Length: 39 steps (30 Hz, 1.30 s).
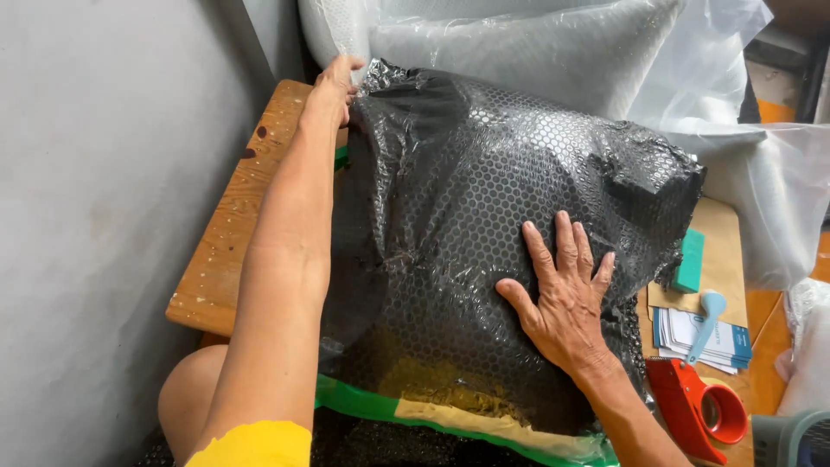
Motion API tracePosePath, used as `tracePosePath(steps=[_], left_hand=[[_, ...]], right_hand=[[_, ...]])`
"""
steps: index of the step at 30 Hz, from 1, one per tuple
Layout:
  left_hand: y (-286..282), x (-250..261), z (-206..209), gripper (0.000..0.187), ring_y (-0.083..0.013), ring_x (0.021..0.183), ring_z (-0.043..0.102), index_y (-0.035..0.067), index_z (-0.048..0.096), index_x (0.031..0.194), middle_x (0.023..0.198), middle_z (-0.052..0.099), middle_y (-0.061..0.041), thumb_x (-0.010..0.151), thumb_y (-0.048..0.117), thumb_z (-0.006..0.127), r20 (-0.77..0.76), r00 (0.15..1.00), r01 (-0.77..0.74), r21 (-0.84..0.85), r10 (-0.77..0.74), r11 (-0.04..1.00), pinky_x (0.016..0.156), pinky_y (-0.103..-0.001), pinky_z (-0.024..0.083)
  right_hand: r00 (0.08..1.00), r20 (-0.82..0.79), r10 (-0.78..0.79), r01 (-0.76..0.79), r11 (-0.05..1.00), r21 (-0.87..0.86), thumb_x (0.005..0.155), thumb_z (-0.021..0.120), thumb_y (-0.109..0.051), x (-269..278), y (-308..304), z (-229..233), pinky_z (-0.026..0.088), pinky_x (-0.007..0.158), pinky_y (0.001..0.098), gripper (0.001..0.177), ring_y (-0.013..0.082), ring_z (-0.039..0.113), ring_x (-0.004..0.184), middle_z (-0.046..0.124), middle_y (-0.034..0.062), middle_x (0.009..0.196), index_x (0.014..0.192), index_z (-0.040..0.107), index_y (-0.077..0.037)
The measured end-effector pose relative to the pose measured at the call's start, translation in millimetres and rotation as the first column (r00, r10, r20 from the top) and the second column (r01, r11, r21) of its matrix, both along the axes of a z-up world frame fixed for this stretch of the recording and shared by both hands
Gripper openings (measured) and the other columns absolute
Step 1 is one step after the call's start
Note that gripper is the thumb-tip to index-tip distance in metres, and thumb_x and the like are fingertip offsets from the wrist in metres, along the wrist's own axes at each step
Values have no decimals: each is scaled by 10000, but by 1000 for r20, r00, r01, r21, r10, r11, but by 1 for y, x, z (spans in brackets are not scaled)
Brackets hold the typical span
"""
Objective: Wrapping an object in black bubble wrap and sealing it with adhesive tape using a dispenser.
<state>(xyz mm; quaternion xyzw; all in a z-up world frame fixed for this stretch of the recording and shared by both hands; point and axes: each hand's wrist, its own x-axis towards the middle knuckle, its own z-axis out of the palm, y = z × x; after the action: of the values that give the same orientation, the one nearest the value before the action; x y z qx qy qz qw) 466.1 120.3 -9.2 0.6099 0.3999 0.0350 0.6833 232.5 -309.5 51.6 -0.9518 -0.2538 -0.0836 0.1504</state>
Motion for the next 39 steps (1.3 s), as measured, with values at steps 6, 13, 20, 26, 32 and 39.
tracePosePath(steps=[6, 13, 20, 26, 32, 39], left_hand=[[-3, 52, -19, 1079, -426, 1318, 586, -109, 487, 1391, 1421, 578, -284, 702, 663, 792, 83, 994, 59, 172, -74, 983, 1097, -508, 497], [-9, 68, -12, 177, -219, 578, 702, -69, 770, 886, 801, 772, -150, 729, 5, 804, 176, 960, -231, 55, 218, 971, 505, -283, 572], [5, 59, -37, 379, -74, 396, 424, 56, 777, 920, 549, 555, 16, 788, 397, 877, 98, 992, -90, 136, 77, 987, 343, -268, 278], [16, -15, 6, 398, -152, 716, 731, 16, 675, 1043, 894, 723, -87, 867, 333, 839, 181, 959, 245, -142, -218, 959, 580, -261, 607], [36, 6, -71, 786, -350, 1157, 731, 6, 572, 1304, 1198, 707, -205, 813, 453, 992, 179, 948, 295, -187, -262, 937, 930, -555, 592], [31, 12, -89, 459, -311, 887, 807, 102, 681, 960, 893, 761, -150, 677, 132, 1041, 230, 973, 46, -127, -16, 991, 786, -494, 672]], right_hand=[[999, 43, -8, 8, 1000, -9, 907, 516, -645, -2, 0, -8, -5, 1170, 716, 794, 391, 111, 1566, 155, 157, 1712, 1577, 384, -241], [1000, 17, -18, 19, 999, -32, 900, 473, -687, 1, 0, -12, -26, 1181, 697, 805, 382, 99, 1569, 156, 139, 1713, 1569, 391, -245], [999, -50, -19, 17, 999, -37, 905, 506, -674, -1, -2, 1, 105, 1163, 677, 810, 388, 165, 1544, 166, 146, 1700, 1574, 384, -235], [967, -52, -251, 239, 809, 537, 1093, 543, -295, 91, -51, 48, 529, 863, 393, 404, 284, 630, 1018, 632, 198, 1148, 1290, 554, 58], [655, -630, -417, 683, -30, 730, 815, 1048, -536, 269, -167, -50, 521, 998, 582, 998, 477, 595, 1287, 571, 312, 1385, 1354, 475, 77], [705, -684, -187, 685, -69, 725, 742, 993, -112, 278, -168, -77, 717, 718, 401, 237, 285, 826, 826, 763, 144, 820, 878, 803, -74]])
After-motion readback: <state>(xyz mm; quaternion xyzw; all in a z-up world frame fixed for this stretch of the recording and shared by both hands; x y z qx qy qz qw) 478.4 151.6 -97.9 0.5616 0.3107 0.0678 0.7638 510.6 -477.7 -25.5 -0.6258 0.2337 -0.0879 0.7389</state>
